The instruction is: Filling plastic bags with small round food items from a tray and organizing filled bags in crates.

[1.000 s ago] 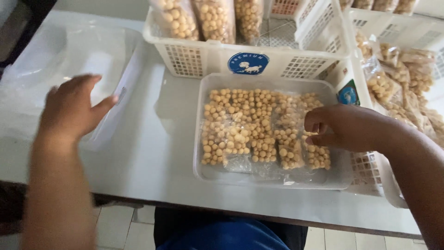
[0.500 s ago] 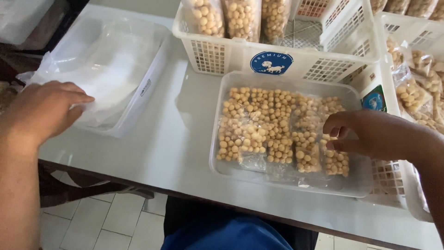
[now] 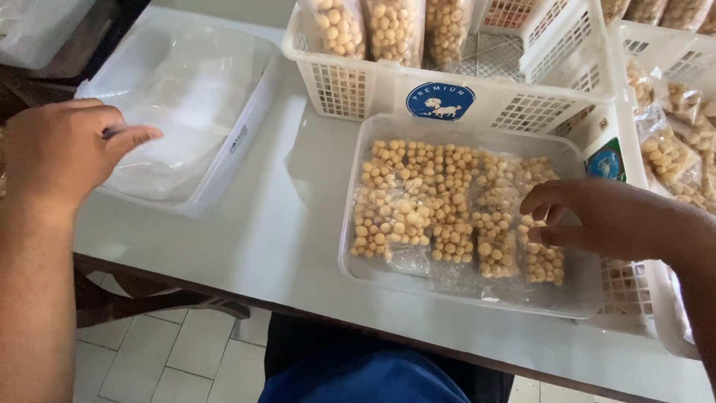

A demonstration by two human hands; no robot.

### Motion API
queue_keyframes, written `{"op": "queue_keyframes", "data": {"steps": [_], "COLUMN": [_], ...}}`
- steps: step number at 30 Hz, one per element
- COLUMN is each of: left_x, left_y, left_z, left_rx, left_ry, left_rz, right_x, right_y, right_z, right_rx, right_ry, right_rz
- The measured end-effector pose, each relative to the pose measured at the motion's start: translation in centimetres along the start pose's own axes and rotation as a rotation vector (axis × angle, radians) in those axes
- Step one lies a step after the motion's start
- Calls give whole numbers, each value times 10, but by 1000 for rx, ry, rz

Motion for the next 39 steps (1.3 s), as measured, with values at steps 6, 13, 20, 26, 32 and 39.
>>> {"op": "queue_keyframes", "data": {"steps": [6,13,20,26,32,39], "left_x": [-5,29,209,231,240,202], "left_y": [-5,11,29,22,-20,-44], "left_z": [-4,4,129,261,352,398], "left_rx": [136,185,106,-315,-324,-233], "left_ry": [541,1000,789,703,803,661], "left_rz": [-358,-249,-235,-172,-545,-711], "right_x": [-2,-6,11,53,29,35], "right_y": [-1,-1,-4,107,123,88], "right_z": [5,6,-6,-163,-221,-197], "right_rx": [87,32,333,1172,1376,1288], "right_ry": [-12,14,69,507,740,640], "right_rz": [22,-17,224,942,1206,1211]}}
Point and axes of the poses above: each hand's wrist, its own y-axis away from the middle knuckle, its own x-axis out of the back of the hand, z = x × y, the point moved 8 cm from there along -y, towards the middle knuckle, and after that the axes turned 9 degrees about x, right-handed, at the moved point
